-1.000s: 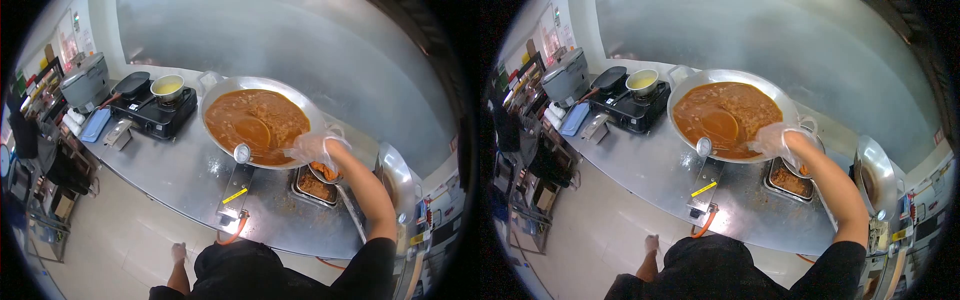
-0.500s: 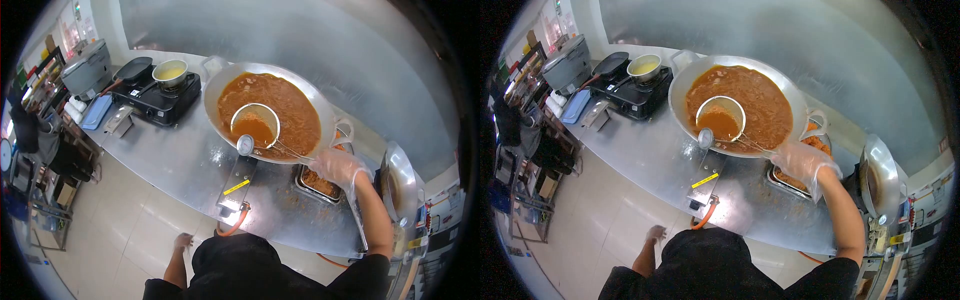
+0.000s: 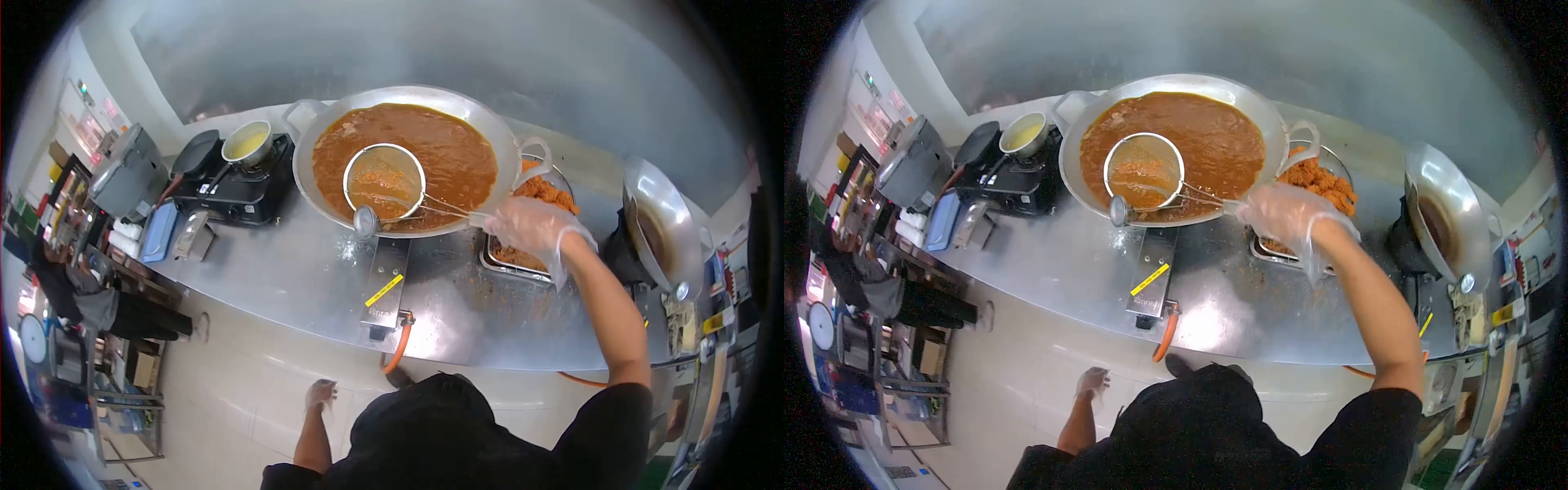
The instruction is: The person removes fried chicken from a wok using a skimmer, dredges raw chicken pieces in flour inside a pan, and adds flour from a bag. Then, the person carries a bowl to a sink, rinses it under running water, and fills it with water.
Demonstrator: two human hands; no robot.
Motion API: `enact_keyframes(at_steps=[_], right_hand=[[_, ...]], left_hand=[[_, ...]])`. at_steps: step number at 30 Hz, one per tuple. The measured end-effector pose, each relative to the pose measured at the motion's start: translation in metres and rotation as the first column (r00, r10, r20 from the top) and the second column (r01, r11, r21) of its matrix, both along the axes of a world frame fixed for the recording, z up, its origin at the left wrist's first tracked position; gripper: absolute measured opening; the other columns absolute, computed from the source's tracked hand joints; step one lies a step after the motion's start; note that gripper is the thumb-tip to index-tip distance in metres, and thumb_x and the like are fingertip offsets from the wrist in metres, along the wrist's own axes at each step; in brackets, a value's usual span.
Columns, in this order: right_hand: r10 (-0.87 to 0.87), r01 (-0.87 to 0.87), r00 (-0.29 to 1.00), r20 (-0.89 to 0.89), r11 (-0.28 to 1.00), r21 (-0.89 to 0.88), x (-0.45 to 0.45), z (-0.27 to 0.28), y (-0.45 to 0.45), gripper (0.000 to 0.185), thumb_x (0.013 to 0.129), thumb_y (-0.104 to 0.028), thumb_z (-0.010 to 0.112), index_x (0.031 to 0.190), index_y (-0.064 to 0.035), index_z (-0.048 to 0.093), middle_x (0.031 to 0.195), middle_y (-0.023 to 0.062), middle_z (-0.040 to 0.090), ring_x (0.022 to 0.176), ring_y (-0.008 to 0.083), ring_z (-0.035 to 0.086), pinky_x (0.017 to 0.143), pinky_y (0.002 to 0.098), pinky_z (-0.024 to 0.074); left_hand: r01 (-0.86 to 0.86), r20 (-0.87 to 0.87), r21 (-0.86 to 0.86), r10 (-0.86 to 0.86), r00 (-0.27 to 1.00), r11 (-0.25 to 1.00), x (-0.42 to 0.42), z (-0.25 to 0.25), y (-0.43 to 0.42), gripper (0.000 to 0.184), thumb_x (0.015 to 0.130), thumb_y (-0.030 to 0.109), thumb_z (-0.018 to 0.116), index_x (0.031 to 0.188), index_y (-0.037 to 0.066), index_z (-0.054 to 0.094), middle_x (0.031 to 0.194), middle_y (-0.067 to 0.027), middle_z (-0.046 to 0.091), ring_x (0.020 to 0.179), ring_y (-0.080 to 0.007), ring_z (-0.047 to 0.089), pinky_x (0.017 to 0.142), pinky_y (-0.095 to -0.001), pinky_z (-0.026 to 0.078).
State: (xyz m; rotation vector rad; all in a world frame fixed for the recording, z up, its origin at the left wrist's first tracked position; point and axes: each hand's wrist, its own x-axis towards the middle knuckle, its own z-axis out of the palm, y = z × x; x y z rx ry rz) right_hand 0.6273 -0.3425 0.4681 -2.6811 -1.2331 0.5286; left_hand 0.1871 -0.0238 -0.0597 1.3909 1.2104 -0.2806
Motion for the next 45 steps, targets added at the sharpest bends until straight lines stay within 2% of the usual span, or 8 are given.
enact_keyframes(at_steps=[3, 9, 13, 20, 29, 32, 36, 45], right_hand=[[-0.088, 0.091, 0.995, 0.041, 0.994, -0.068, 0.009, -0.003, -0.007, 0.032, 0.094, -0.025, 0.043, 0.091, 0.0033, 0.056, 0.079, 0.0242, 0.061, 0.076, 0.0391, 0.061, 0.072, 0.0481, 0.0455], [-0.223, 0.222, 0.962, 0.155, 0.975, 0.029, 0.028, -0.006, -0.054, 0.037, 0.093, -0.028, 0.043, 0.087, 0.0046, 0.061, 0.088, 0.0241, 0.063, 0.082, 0.0379, 0.061, 0.077, 0.0465, 0.0458], [-0.356, 0.354, 0.931, 0.081, 0.935, 0.04, 0.013, 0.005, -0.1, 0.037, 0.091, -0.029, 0.045, 0.088, 0.0035, 0.062, 0.091, 0.0229, 0.064, 0.082, 0.0373, 0.061, 0.077, 0.0459, 0.0456], [-0.329, 0.319, 0.942, 0.072, 0.94, 0.122, 0.02, -0.007, -0.205, 0.042, 0.091, -0.037, 0.045, 0.091, 0.0018, 0.061, 0.088, 0.0208, 0.062, 0.084, 0.0337, 0.059, 0.078, 0.0437, 0.0447], [-0.326, 0.204, 0.793, 0.515, 0.938, 0.279, -0.009, -0.105, -0.328, 0.023, 0.092, -0.015, 0.043, 0.092, -0.0007, 0.062, 0.092, 0.0234, 0.064, 0.088, 0.038, 0.063, 0.077, 0.0477, 0.0483], [-0.445, 0.464, 0.809, 0.383, 0.885, 0.048, -0.04, -0.132, -0.325, 0.018, 0.088, -0.008, 0.044, 0.102, -0.0019, 0.054, 0.094, 0.0211, 0.065, 0.091, 0.038, 0.063, 0.078, 0.0462, 0.0507], [-0.6, 0.619, 0.745, 0.292, 0.785, 0.032, -0.054, -0.161, -0.313, 0.023, 0.091, -0.011, 0.04, 0.105, -0.0041, 0.057, 0.098, 0.02, 0.066, 0.095, 0.0376, 0.063, 0.081, 0.0466, 0.0514], [-0.58, 0.584, 0.76, 0.292, 0.807, 0.082, -0.051, -0.158, -0.311, 0.022, 0.09, -0.013, 0.04, 0.099, -0.0016, 0.056, 0.097, 0.0252, 0.064, 0.095, 0.0424, 0.061, 0.082, 0.0499, 0.0481]], left_hand=[[-0.134, 0.253, -0.085, 0.152, 0.955, 0.987, 0.005, 0.015, -0.017, 0.031, 0.083, 0.021, 0.067, 0.102, -0.001, 0.055, 0.082, -0.0136, 0.064, 0.068, -0.0206, 0.064, 0.055, -0.031, 0.054], [-0.103, 0.213, -0.094, 0.121, 0.97, 0.99, -0.029, 0.0, -0.086, 0.034, 0.087, 0.024, 0.063, 0.111, 0.004, 0.051, 0.084, -0.0137, 0.065, 0.061, -0.0229, 0.063, 0.051, -0.0338, 0.051], [-0.072, 0.145, -0.195, 0.101, 0.984, 0.978, -0.082, -0.014, -0.128, 0.026, 0.083, 0.013, 0.063, 0.105, -0.001, 0.057, 0.088, -0.0139, 0.065, 0.075, -0.028, 0.066, 0.056, -0.0375, 0.056], [-0.048, 0.021, -0.166, 0.052, 0.998, 0.985, -0.142, -0.024, -0.184, 0.029, 0.085, 0.019, 0.063, 0.105, -0.001, 0.057, 0.088, -0.0157, 0.065, 0.073, -0.0276, 0.066, 0.057, -0.0371, 0.057], [0.07, 0.02, -0.103, -0.068, 0.997, 0.992, -0.144, -0.018, -0.2, 0.035, 0.09, 0.031, 0.06, 0.113, 0.006, 0.055, 0.091, -0.0143, 0.067, 0.068, -0.026, 0.065, 0.053, -0.0369, 0.049], [0.076, 0.011, -0.062, -0.075, 0.997, 0.995, -0.123, 0.001, -0.206, 0.033, 0.089, 0.03, 0.061, 0.111, 0.005, 0.055, 0.087, -0.0133, 0.067, 0.064, -0.0238, 0.064, 0.05, -0.0344, 0.048], [0.114, -0.08, 0.037, -0.111, 0.991, 0.993, -0.113, 0.022, -0.204, 0.031, 0.089, 0.027, 0.061, 0.109, 0.004, 0.056, 0.082, -0.0121, 0.066, 0.062, -0.0215, 0.063, 0.051, -0.0334, 0.05], [0.096, 0.013, 0.13, -0.099, 0.995, 0.987, -0.087, 0.025, -0.178, 0.029, 0.087, 0.025, 0.062, 0.104, 0.001, 0.059, 0.082, -0.0117, 0.065, 0.066, -0.0187, 0.063, 0.057, -0.0315, 0.052]])
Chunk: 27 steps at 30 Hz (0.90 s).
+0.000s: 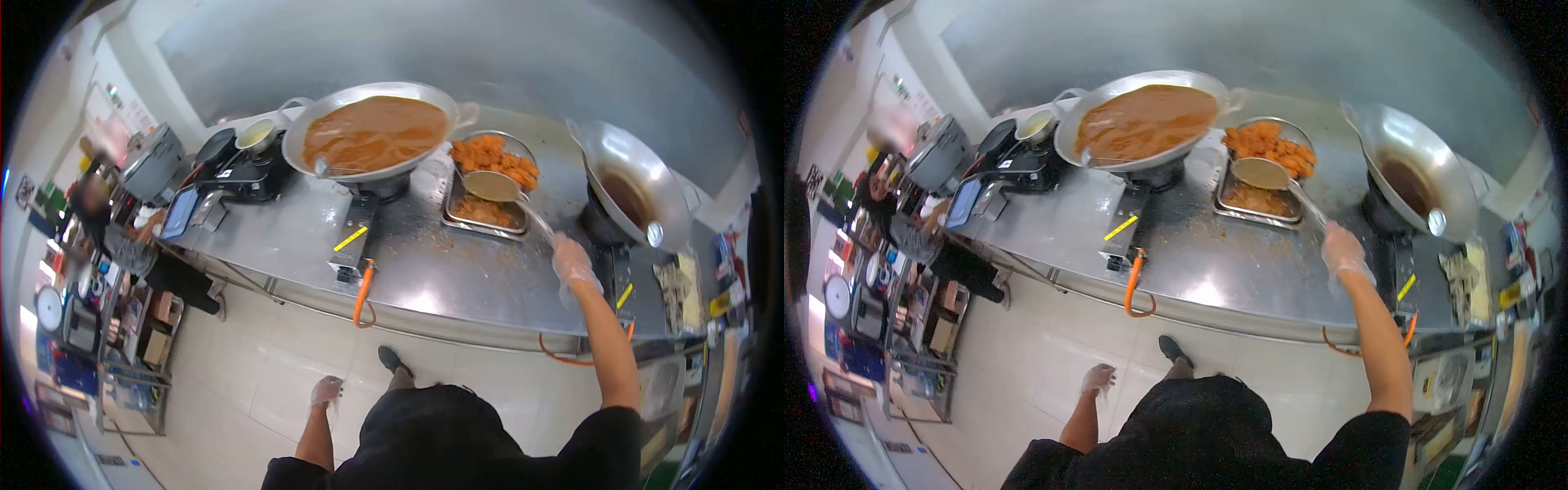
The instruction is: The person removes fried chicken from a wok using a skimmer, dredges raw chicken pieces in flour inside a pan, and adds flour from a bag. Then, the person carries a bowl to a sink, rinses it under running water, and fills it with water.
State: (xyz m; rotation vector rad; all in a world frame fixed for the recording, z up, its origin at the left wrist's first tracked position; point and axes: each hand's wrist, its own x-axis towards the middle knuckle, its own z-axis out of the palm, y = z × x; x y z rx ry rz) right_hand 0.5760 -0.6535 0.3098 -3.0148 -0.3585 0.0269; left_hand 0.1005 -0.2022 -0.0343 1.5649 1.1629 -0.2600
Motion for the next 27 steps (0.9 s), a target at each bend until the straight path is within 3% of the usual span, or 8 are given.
enact_keyframes(at_steps=[3, 6, 7, 13, 17, 19, 22, 27], right_hand=[[0.179, -0.163, 0.961, -0.211, 0.982, 0.091, 0.041, -0.014, -0.026, 0.026, 0.092, -0.023, 0.041, 0.098, -0.0025, 0.056, 0.093, 0.0242, 0.064, 0.095, 0.0437, 0.059, 0.083, 0.0484, 0.0461], [0.199, -0.263, 0.945, 0.26, 0.934, 0.243, 0.061, -0.003, -0.03, 0.032, 0.093, -0.031, 0.042, 0.096, -0.0037, 0.058, 0.086, 0.0206, 0.062, 0.088, 0.0417, 0.058, 0.08, 0.0465, 0.0452], [0.366, -0.437, 0.885, 0.288, 0.866, 0.243, 0.079, 0.019, -0.022, 0.036, 0.094, -0.037, 0.04, 0.094, -0.0063, 0.058, 0.077, 0.0156, 0.058, 0.072, 0.034, 0.057, 0.069, 0.0428, 0.046], [0.074, -0.15, 0.984, 0.163, 0.841, 0.52, 0.121, 0.143, 0.086, 0.051, 0.093, -0.053, 0.035, 0.1, -0.0084, 0.059, 0.078, 0.0075, 0.056, 0.067, 0.0185, 0.055, 0.061, 0.0355, 0.0461], [0.335, -0.351, 0.882, 0.332, 0.936, -0.013, 0.196, 0.165, 0.159, 0.046, 0.094, -0.042, 0.041, 0.118, -0.0064, 0.057, 0.105, 0.015, 0.061, 0.103, 0.0288, 0.057, 0.089, 0.0377, 0.0459], [0.493, -0.418, 0.858, 0.146, 0.834, -0.36, 0.196, 0.186, 0.221, 0.037, 0.093, -0.029, 0.044, 0.116, -0.0052, 0.06, 0.113, 0.0165, 0.062, 0.107, 0.0331, 0.058, 0.09, 0.0401, 0.0472], [0.17, -0.105, 0.977, 0.132, 0.91, -0.4, 0.156, 0.211, 0.317, 0.032, 0.09, -0.021, 0.045, 0.11, -0.0059, 0.065, 0.113, 0.0162, 0.063, 0.105, 0.0334, 0.061, 0.088, 0.0406, 0.0495], [0.116, -0.011, 0.971, 0.21, 0.896, -0.445, 0.193, 0.201, 0.385, 0.03, 0.089, -0.018, 0.045, 0.105, -0.0064, 0.068, 0.112, 0.0147, 0.064, 0.103, 0.032, 0.063, 0.085, 0.0416, 0.0515]], left_hand=[[-0.03, 0.037, 0.081, 0.028, 0.999, 0.996, 0.032, 0.05, 0.001, 0.029, 0.087, 0.025, 0.061, 0.104, 0.001, 0.06, 0.083, -0.0115, 0.066, 0.067, -0.0173, 0.063, 0.06, -0.0309, 0.051], [-0.034, 0.149, 0.188, 0.006, 0.989, 0.981, 0.065, 0.091, 0.004, 0.029, 0.087, 0.025, 0.055, 0.1, 0.001, 0.063, 0.079, -0.0096, 0.067, 0.068, -0.0157, 0.064, 0.062, -0.0278, 0.051], [-0.06, 0.207, 0.188, 0.02, 0.978, 0.98, 0.076, 0.099, 0.007, 0.029, 0.087, 0.025, 0.055, 0.1, 0.001, 0.062, 0.079, -0.0091, 0.067, 0.069, -0.0152, 0.064, 0.062, -0.0276, 0.051], [-0.222, 0.524, -0.003, 0.191, 0.83, 0.975, 0.116, 0.094, 0.037, 0.027, 0.09, 0.026, 0.058, 0.103, 0.002, 0.06, 0.082, -0.0067, 0.064, 0.07, -0.0129, 0.06, 0.063, -0.0265, 0.049], [-0.244, 0.559, -0.092, 0.253, 0.79, 0.965, 0.155, 0.128, 0.055, 0.027, 0.093, 0.027, 0.058, 0.106, 0.004, 0.059, 0.083, -0.007, 0.065, 0.069, -0.0124, 0.061, 0.062, -0.0256, 0.049], [-0.214, 0.565, -0.132, 0.251, 0.786, 0.968, 0.178, 0.13, 0.064, 0.029, 0.094, 0.03, 0.056, 0.107, 0.004, 0.059, 0.085, -0.0075, 0.065, 0.069, -0.0125, 0.061, 0.063, -0.0258, 0.049], [-0.096, 0.578, -0.183, 0.186, 0.795, 0.978, 0.208, 0.126, 0.079, 0.037, 0.096, 0.036, 0.051, 0.112, 0.004, 0.057, 0.091, -0.0093, 0.067, 0.072, -0.0139, 0.061, 0.065, -0.0272, 0.049], [0.042, 0.533, -0.333, 0.151, 0.833, 0.942, 0.236, 0.129, 0.093, 0.054, 0.095, 0.05, 0.044, 0.118, 0.002, 0.053, 0.1, -0.0131, 0.067, 0.077, -0.018, 0.062, 0.071, -0.0316, 0.05]])
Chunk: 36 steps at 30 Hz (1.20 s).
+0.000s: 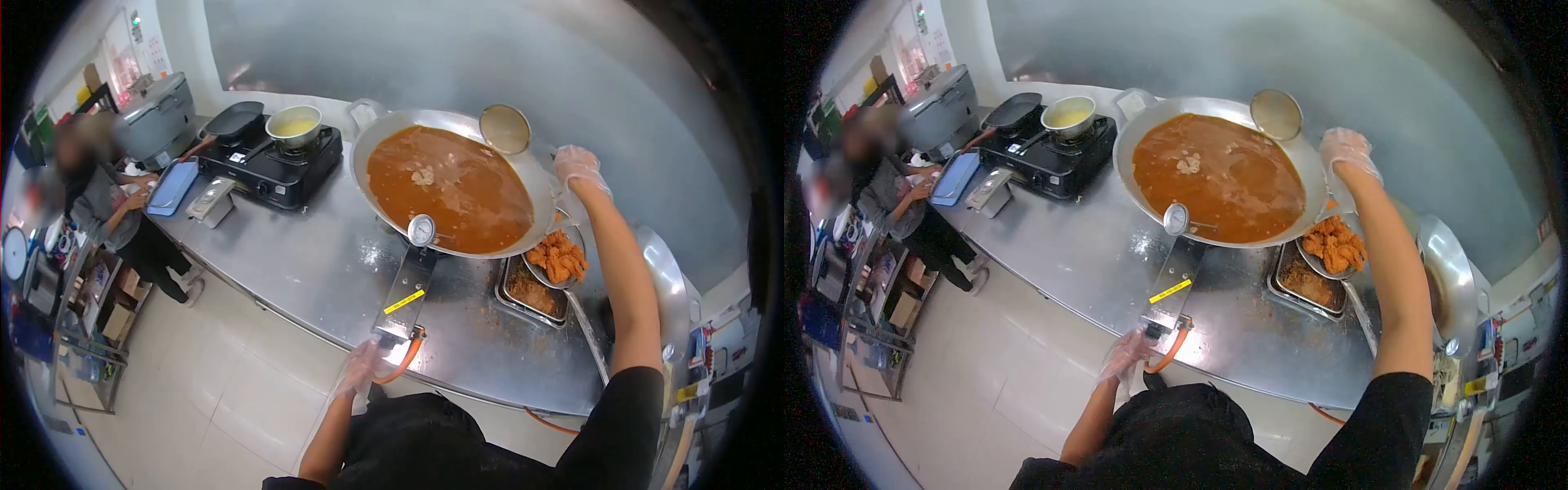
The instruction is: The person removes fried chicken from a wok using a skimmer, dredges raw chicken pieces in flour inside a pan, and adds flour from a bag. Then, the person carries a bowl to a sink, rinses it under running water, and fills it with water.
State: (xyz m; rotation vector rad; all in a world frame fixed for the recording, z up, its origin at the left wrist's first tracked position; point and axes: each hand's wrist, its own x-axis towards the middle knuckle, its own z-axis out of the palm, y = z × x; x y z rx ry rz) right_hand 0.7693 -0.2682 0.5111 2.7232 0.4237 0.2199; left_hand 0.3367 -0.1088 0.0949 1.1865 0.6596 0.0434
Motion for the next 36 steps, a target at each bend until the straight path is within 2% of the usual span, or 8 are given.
enact_keyframes(at_steps=[4, 7, 9, 11, 14, 18, 23, 36], right_hand=[[-0.091, 0.075, 0.981, 0.172, 0.992, 0.096, 0.029, -0.019, 0.0, 0.031, 0.089, -0.019, 0.045, 0.105, -0.0043, 0.067, 0.112, 0.0149, 0.065, 0.102, 0.0315, 0.063, 0.085, 0.0414, 0.0518], [-0.078, 0.078, 0.997, -0.005, 0.995, 0.066, 0.014, -0.029, 0.007, 0.031, 0.088, -0.016, 0.044, 0.104, -0.0009, 0.067, 0.111, 0.0161, 0.065, 0.1, 0.0321, 0.064, 0.082, 0.0405, 0.052], [0.195, -0.225, 0.967, -0.163, 0.954, -0.197, 0.0, -0.042, 0.011, 0.031, 0.088, -0.017, 0.044, 0.104, -0.0011, 0.066, 0.112, 0.0159, 0.064, 0.096, 0.0317, 0.065, 0.079, 0.0402, 0.0519], [0.409, -0.408, 0.893, -0.186, 0.912, 0.047, 0.027, -0.09, 0.003, 0.027, 0.087, -0.018, 0.048, 0.102, -0.0046, 0.066, 0.106, 0.0142, 0.066, 0.088, 0.0321, 0.065, 0.074, 0.0413, 0.0512], [0.435, -0.353, 0.867, -0.242, 0.88, 0.318, 0.064, -0.157, 0.015, 0.028, 0.087, -0.022, 0.049, 0.101, -0.0068, 0.068, 0.104, 0.0151, 0.066, 0.093, 0.0305, 0.063, 0.076, 0.0407, 0.0501], [0.307, -0.353, 0.782, -0.543, 0.935, 0.021, -0.007, -0.098, 0.067, 0.027, 0.086, -0.025, 0.051, 0.101, -0.0089, 0.068, 0.1, 0.014, 0.067, 0.09, 0.0288, 0.064, 0.078, 0.0389, 0.0495], [0.302, -0.497, 0.655, -0.693, 0.863, -0.093, -0.063, -0.054, 0.097, 0.03, 0.086, -0.031, 0.052, 0.092, -0.0084, 0.071, 0.083, 0.0136, 0.068, 0.076, 0.0285, 0.063, 0.075, 0.0397, 0.0478], [0.33, -0.342, 0.627, -0.705, 0.931, 0.131, -0.144, 0.007, 0.031, 0.038, 0.089, -0.036, 0.046, 0.086, -0.003, 0.065, 0.079, 0.0131, 0.064, 0.077, 0.0268, 0.06, 0.074, 0.0395, 0.0446]], left_hand=[[0.039, 0.032, -0.231, -0.033, 0.999, 0.972, 0.011, 0.017, 0.0, 0.057, 0.094, 0.052, 0.046, 0.116, 0.0, 0.054, 0.098, -0.0142, 0.067, 0.075, -0.0194, 0.063, 0.071, -0.0331, 0.05], [0.033, -0.014, -0.237, -0.037, 0.999, 0.971, 0.019, 0.007, -0.002, 0.053, 0.095, 0.049, 0.045, 0.113, 0.0, 0.055, 0.095, -0.014, 0.068, 0.072, -0.0191, 0.063, 0.069, -0.0336, 0.051], [0.052, -0.026, -0.191, -0.058, 0.998, 0.98, 0.019, 0.019, -0.006, 0.051, 0.096, 0.047, 0.045, 0.111, 0.0, 0.055, 0.095, -0.0136, 0.069, 0.071, -0.0187, 0.063, 0.068, -0.034, 0.051], [0.01, -0.039, -0.178, -0.017, 0.999, 0.984, 0.022, 0.017, -0.012, 0.045, 0.097, 0.044, 0.044, 0.107, 0.002, 0.056, 0.094, -0.0128, 0.069, 0.071, -0.0169, 0.062, 0.067, -0.032, 0.05], [0.032, -0.137, -0.186, -0.058, 0.989, 0.982, 0.025, 0.042, -0.009, 0.041, 0.098, 0.041, 0.045, 0.108, 0.003, 0.056, 0.095, -0.0134, 0.069, 0.071, -0.0158, 0.062, 0.064, -0.0291, 0.048], [-0.002, -0.096, -0.007, 0.001, 0.995, 1.0, 0.031, 0.01, -0.022, 0.046, 0.1, 0.038, 0.035, 0.109, -0.001, 0.058, 0.091, -0.013, 0.067, 0.068, -0.0161, 0.062, 0.065, -0.0303, 0.05], [0.093, -0.131, 0.119, -0.077, 0.988, 0.989, 0.029, 0.048, -0.02, 0.049, 0.101, 0.04, 0.032, 0.11, 0.0, 0.057, 0.087, -0.0119, 0.065, 0.069, -0.0157, 0.061, 0.067, -0.0315, 0.05], [0.018, -0.048, 0.109, -0.013, 0.999, 0.994, 0.032, 0.04, -0.025, 0.042, 0.101, 0.034, 0.035, 0.106, 0.0, 0.058, 0.076, -0.0063, 0.059, 0.064, -0.0119, 0.056, 0.064, -0.0287, 0.049]])
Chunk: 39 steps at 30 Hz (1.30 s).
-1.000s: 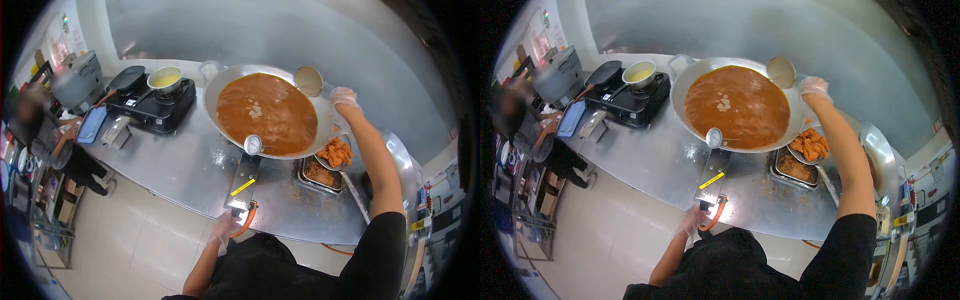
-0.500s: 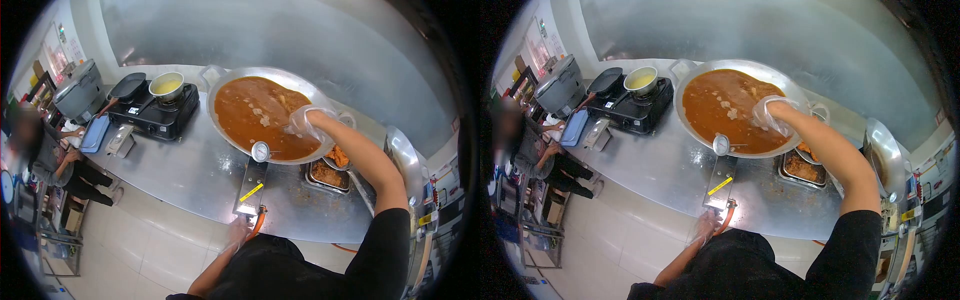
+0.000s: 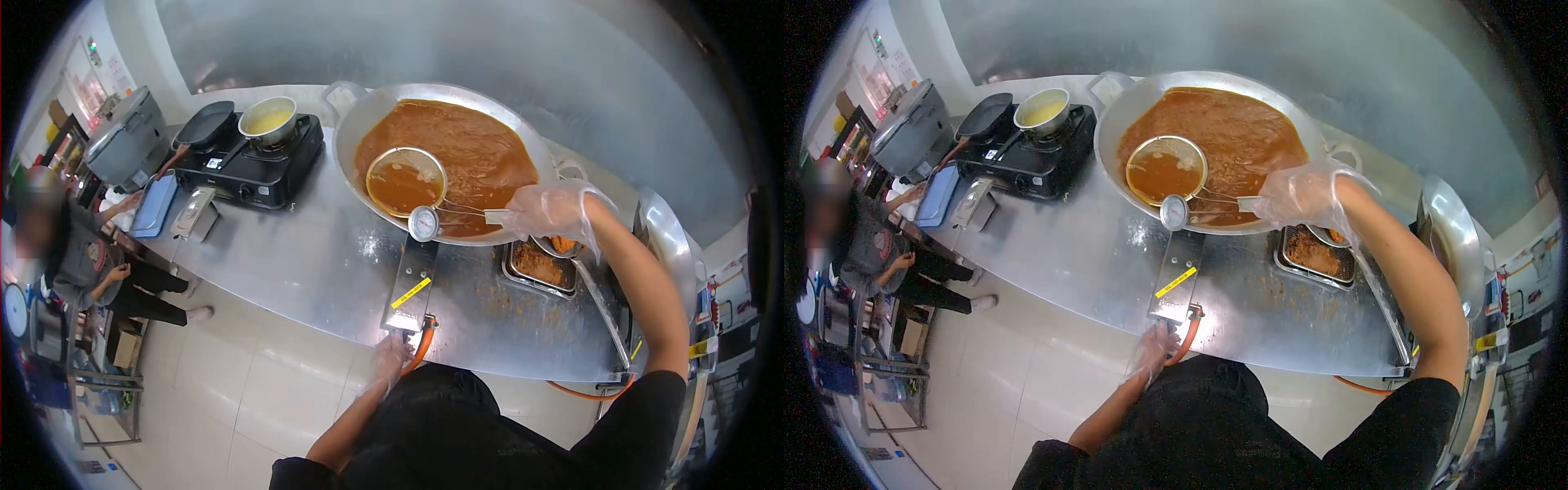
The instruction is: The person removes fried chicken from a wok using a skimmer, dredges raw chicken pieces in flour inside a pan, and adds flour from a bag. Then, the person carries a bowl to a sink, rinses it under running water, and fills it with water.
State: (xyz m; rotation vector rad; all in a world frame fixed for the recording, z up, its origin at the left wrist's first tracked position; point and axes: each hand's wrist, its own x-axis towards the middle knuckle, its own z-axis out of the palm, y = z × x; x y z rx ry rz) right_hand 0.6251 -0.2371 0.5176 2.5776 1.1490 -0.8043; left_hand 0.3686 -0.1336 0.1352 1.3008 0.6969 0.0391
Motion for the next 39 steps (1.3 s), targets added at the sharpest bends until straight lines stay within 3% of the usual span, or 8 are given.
enact_keyframes(at_steps=[8, 13, 17, 20, 23, 26, 29, 39], right_hand=[[-0.203, 0.198, 0.978, 0.04, 0.973, 0.115, -0.003, -0.006, -0.053, 0.037, 0.093, -0.034, 0.045, 0.082, -0.0048, 0.064, 0.074, 0.0136, 0.063, 0.072, 0.0298, 0.06, 0.074, 0.0432, 0.0457], [-0.058, -0.071, 0.958, 0.281, 0.901, 0.427, 0.06, -0.022, -0.104, 0.03, 0.093, -0.026, 0.047, 0.098, -0.0016, 0.065, 0.08, 0.0162, 0.066, 0.073, 0.0326, 0.063, 0.073, 0.0414, 0.0514], [-0.29, 0.283, 0.783, 0.55, 0.954, 0.099, 0.092, 0.015, -0.074, 0.025, 0.087, -0.014, 0.05, 0.095, 0.0012, 0.067, 0.096, 0.0183, 0.067, 0.089, 0.0367, 0.065, 0.073, 0.0442, 0.0526], [-0.324, 0.269, 0.707, 0.629, 0.945, 0.184, 0.086, 0.027, -0.05, 0.026, 0.084, -0.011, 0.051, 0.099, 0.0025, 0.067, 0.098, 0.0169, 0.068, 0.088, 0.0362, 0.066, 0.071, 0.0429, 0.0541], [-0.015, 0.121, 0.681, 0.732, 0.988, -0.092, 0.098, 0.016, -0.037, 0.027, 0.085, -0.018, 0.052, 0.101, -0.003, 0.068, 0.106, 0.0176, 0.065, 0.092, 0.0332, 0.065, 0.076, 0.0423, 0.0521], [-0.259, 0.224, 0.828, 0.497, 0.966, 0.131, 0.078, 0.017, -0.02, 0.03, 0.085, -0.022, 0.053, 0.105, -0.0051, 0.067, 0.112, 0.0147, 0.064, 0.101, 0.0313, 0.062, 0.085, 0.0408, 0.049], [-0.142, 0.001, 0.908, 0.395, 0.941, 0.337, 0.116, -0.029, -0.026, 0.031, 0.085, -0.022, 0.052, 0.108, -0.0076, 0.066, 0.109, 0.0151, 0.065, 0.102, 0.0299, 0.061, 0.088, 0.0382, 0.0464], [-0.013, -0.038, 0.979, 0.201, 0.968, 0.247, 0.103, -0.04, 0.014, 0.021, 0.077, -0.024, 0.066, 0.092, -0.0102, 0.07, 0.086, 0.0093, 0.068, 0.073, 0.023, 0.062, 0.066, 0.0353, 0.0491]], left_hand=[[-0.028, -0.076, -0.134, 0.018, 0.997, 0.991, -0.001, -0.022, -0.001, 0.045, 0.099, 0.042, 0.039, 0.11, 0.002, 0.057, 0.084, -0.0071, 0.062, 0.071, -0.0126, 0.059, 0.066, -0.0291, 0.049], [0.012, -0.108, -0.152, -0.029, 0.994, 0.988, -0.004, -0.008, 0.003, 0.045, 0.098, 0.044, 0.041, 0.112, 0.005, 0.057, 0.088, -0.0066, 0.062, 0.076, -0.0132, 0.059, 0.066, -0.0311, 0.047], [0.026, -0.045, -0.13, -0.032, 0.998, 0.991, -0.004, -0.011, 0.002, 0.045, 0.098, 0.044, 0.041, 0.113, 0.005, 0.057, 0.088, -0.006, 0.062, 0.077, -0.0137, 0.059, 0.066, -0.0314, 0.046], [0.024, -0.021, -0.133, -0.027, 0.999, 0.991, -0.006, -0.034, 0.003, 0.045, 0.098, 0.043, 0.041, 0.113, 0.004, 0.057, 0.088, -0.0067, 0.063, 0.077, -0.0145, 0.06, 0.068, -0.0315, 0.047], [0.002, -0.02, -0.151, -0.005, 1.0, 0.989, -0.006, -0.044, 0.005, 0.042, 0.098, 0.04, 0.044, 0.111, 0.003, 0.058, 0.088, -0.008, 0.063, 0.076, -0.0156, 0.061, 0.069, -0.0311, 0.047], [-0.066, -0.027, -0.198, 0.062, 0.998, 0.978, -0.005, -0.02, -0.002, 0.039, 0.097, 0.038, 0.047, 0.108, 0.003, 0.059, 0.087, -0.0087, 0.064, 0.074, -0.0157, 0.061, 0.069, -0.0299, 0.048], [-0.104, -0.046, -0.175, 0.098, 0.994, 0.979, -0.004, -0.008, -0.006, 0.036, 0.097, 0.036, 0.049, 0.106, 0.003, 0.059, 0.085, -0.0088, 0.064, 0.071, -0.0148, 0.061, 0.068, -0.029, 0.048], [-0.109, -0.067, -0.13, 0.101, 0.993, 0.986, -0.003, -0.001, -0.009, 0.035, 0.098, 0.034, 0.046, 0.105, 0.001, 0.057, 0.082, -0.0085, 0.063, 0.067, -0.0125, 0.059, 0.065, -0.0276, 0.048]])
